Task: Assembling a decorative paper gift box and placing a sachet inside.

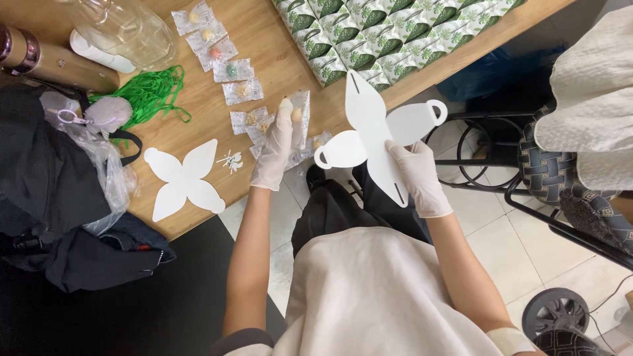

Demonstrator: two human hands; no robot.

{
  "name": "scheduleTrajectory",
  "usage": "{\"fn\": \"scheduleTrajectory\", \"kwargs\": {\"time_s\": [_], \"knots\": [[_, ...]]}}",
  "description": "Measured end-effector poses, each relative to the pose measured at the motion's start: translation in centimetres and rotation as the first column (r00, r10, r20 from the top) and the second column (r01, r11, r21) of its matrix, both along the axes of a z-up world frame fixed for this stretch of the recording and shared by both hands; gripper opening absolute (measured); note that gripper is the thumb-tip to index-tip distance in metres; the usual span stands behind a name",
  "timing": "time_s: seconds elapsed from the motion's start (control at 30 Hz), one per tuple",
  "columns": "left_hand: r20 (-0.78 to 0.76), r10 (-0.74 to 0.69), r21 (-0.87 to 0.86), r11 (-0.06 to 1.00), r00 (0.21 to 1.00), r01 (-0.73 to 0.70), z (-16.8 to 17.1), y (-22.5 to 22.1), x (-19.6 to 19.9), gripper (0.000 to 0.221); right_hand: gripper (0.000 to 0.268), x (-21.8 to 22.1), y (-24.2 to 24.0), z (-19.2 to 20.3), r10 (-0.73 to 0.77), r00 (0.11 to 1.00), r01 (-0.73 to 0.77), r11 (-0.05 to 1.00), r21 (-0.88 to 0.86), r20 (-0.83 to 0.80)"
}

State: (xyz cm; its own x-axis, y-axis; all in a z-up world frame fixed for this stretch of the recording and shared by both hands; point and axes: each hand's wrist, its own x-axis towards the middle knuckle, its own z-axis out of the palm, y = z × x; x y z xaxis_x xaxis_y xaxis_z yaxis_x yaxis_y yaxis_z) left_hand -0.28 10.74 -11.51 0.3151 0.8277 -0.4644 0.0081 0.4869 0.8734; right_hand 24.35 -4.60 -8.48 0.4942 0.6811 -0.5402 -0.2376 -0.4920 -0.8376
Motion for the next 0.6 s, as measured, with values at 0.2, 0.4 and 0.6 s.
{"fn": "scheduleTrajectory", "kwargs": {"time_s": [0.2,0.4,0.6], "knots": [[-0.498,-0.367,0.224,0.82,0.785,0.526,10.8,-2.5,2.4,0.043,0.026,-1.1,1.0,-3.0,0.075,0.995,-0.075,0.997,0.004,-0.06],[-0.476,-0.323,0.339,0.791,0.818,0.509,5.2,0.1,4.0,0.051,0.028,-1.6,3.8,-6.5,0.203,0.978,-0.2,0.978,0.054,-0.056],[-0.53,-0.302,0.244,0.841,0.792,0.484,3.7,3.9,1.7,0.047,0.031,-2.5,8.7,-12.2,0.316,0.946,-0.315,0.949,0.025,-0.072]]}}
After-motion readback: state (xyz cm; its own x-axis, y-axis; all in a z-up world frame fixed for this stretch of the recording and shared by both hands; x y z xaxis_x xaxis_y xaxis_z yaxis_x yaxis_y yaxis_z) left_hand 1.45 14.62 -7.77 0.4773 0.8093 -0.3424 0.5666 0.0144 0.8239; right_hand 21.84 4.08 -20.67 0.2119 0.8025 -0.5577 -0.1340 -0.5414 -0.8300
